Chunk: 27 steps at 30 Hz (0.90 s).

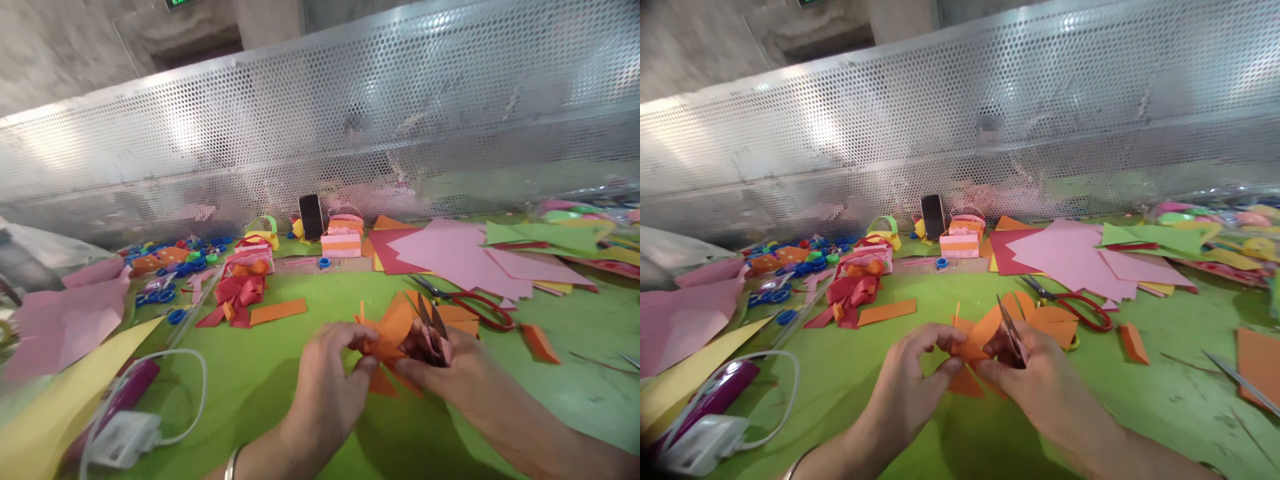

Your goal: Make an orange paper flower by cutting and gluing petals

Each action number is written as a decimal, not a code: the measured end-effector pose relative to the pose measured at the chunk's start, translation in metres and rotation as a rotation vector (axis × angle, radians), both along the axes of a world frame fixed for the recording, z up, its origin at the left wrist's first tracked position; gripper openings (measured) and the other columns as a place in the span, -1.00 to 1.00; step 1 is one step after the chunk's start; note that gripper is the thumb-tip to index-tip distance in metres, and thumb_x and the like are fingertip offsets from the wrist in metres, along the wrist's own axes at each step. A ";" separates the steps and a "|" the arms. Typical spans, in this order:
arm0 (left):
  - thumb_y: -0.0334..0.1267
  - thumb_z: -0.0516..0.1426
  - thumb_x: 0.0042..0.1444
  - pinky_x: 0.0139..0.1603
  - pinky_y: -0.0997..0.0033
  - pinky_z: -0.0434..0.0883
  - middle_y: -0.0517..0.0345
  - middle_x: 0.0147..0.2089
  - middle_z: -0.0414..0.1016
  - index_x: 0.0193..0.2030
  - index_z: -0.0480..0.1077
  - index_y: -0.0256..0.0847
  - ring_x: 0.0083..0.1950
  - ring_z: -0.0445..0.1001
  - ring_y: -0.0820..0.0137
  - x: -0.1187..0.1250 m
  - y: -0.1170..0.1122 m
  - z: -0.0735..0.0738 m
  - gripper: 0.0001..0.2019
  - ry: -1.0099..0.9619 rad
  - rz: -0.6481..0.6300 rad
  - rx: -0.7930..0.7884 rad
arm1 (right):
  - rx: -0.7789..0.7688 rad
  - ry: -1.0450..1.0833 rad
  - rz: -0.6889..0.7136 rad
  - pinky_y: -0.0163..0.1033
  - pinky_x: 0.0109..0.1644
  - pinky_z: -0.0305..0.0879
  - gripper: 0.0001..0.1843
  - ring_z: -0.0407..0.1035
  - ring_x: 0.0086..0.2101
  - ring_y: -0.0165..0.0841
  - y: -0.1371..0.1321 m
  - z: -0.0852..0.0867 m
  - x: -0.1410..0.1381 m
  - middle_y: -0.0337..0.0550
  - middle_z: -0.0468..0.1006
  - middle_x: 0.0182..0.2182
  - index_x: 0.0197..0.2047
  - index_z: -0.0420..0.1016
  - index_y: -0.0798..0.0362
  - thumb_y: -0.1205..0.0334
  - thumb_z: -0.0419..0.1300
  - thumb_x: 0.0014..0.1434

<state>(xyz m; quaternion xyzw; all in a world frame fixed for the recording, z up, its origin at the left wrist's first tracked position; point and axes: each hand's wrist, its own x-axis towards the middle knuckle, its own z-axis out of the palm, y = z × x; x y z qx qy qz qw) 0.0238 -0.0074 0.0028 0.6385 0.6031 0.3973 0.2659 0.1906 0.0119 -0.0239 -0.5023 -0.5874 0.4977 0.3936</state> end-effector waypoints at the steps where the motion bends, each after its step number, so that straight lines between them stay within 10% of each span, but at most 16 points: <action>1: -0.62 0.19 -0.16 -0.20 0.38 0.39 0.17 -0.34 0.59 -0.34 0.54 -0.21 -0.30 0.48 0.38 0.000 0.000 0.000 -0.72 -0.011 0.013 -0.006 | 0.017 0.011 -0.009 -0.28 -0.38 0.29 -0.75 0.37 -0.42 -0.32 0.001 -0.001 0.000 -0.27 0.47 -0.47 -0.38 0.40 -0.01 0.03 0.30 -0.03; 8: -0.53 0.19 -0.14 -0.34 0.39 0.32 0.18 -0.44 0.46 -0.45 0.50 -0.18 -0.39 0.38 0.37 -0.001 0.000 -0.003 -0.83 -0.013 0.061 0.017 | 0.138 -0.002 -0.114 -0.19 -0.35 0.34 -0.44 0.43 -0.41 -0.23 0.000 0.001 -0.001 -0.25 0.54 -0.47 -0.02 0.33 -0.06 -0.04 0.31 -0.09; 15: -0.44 0.10 -0.08 0.02 0.27 0.35 0.05 -0.15 0.55 -0.46 0.35 -0.17 -0.06 0.49 0.28 -0.005 -0.004 0.004 -0.91 -0.206 -0.121 0.077 | 0.335 -0.134 0.040 -0.33 -0.52 0.11 -0.72 0.17 -0.56 -0.42 -0.006 0.010 0.001 -0.31 0.29 -0.57 -0.53 0.49 -0.02 0.01 0.21 0.10; 27: -0.34 0.19 -0.12 -0.30 0.44 0.34 0.13 -0.40 0.52 -0.46 0.45 -0.22 -0.33 0.41 0.38 0.002 -0.002 0.006 -0.97 -0.398 -0.081 -0.265 | 0.073 -0.164 0.085 -0.31 -0.51 0.02 -0.74 0.07 -0.56 -0.42 -0.012 0.015 0.000 -0.36 0.19 -0.63 -0.53 0.43 -0.01 0.04 0.16 0.10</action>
